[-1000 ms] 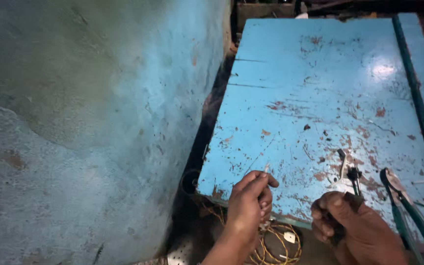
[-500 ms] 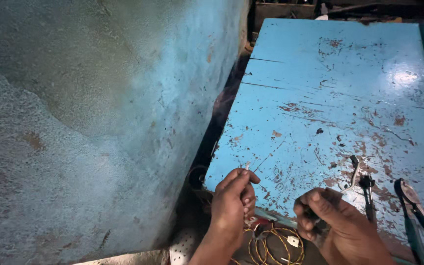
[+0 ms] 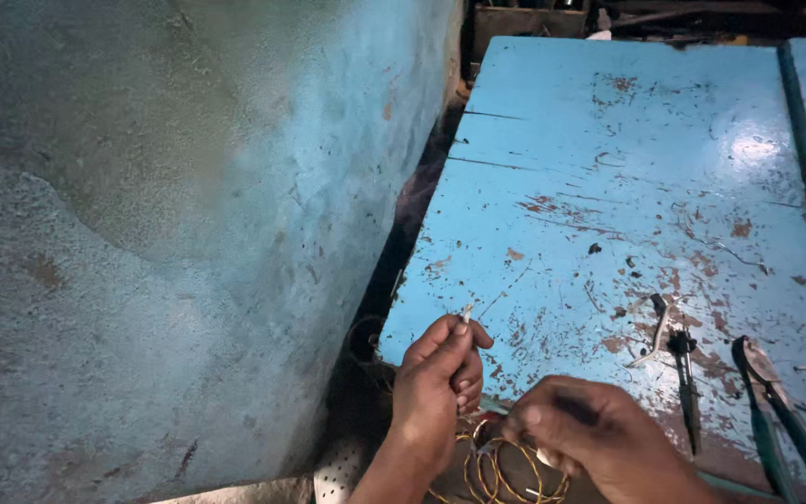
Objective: The person manipulates thin wires and a small connector by hand on a blue surface, twisting wire ends and inserting them into the component.
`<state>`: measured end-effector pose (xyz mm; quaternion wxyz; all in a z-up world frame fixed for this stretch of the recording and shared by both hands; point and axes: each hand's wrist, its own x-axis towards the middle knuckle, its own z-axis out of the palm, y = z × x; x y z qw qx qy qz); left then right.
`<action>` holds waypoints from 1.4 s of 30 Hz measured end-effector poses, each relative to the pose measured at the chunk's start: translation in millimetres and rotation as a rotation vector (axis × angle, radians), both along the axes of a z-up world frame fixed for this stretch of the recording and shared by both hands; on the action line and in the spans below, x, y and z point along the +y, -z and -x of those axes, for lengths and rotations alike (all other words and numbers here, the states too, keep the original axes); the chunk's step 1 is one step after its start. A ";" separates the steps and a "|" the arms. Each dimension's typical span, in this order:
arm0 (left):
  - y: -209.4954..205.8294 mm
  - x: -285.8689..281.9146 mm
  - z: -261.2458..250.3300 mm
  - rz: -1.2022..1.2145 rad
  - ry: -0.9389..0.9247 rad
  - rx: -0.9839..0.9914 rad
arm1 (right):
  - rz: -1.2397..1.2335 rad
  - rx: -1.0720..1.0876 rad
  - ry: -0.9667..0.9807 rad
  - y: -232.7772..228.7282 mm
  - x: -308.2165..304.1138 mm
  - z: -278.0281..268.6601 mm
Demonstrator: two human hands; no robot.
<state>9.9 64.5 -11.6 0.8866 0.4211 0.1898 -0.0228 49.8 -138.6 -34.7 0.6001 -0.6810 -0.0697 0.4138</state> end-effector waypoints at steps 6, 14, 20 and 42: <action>0.4 1.0 -2.6 -0.014 -0.033 -0.018 | -0.086 0.120 0.126 -6.7 7.7 2.8; 7.6 1.7 -2.3 -0.014 -0.068 -0.070 | -0.153 0.115 0.304 -15.8 1.0 15.3; 5.3 -15.8 -2.4 -0.040 -0.058 -0.049 | -0.113 0.091 0.453 -27.9 -10.6 14.9; -7.0 -46.7 3.2 -0.088 -0.001 -0.020 | -0.118 0.031 0.551 -27.9 -21.2 16.4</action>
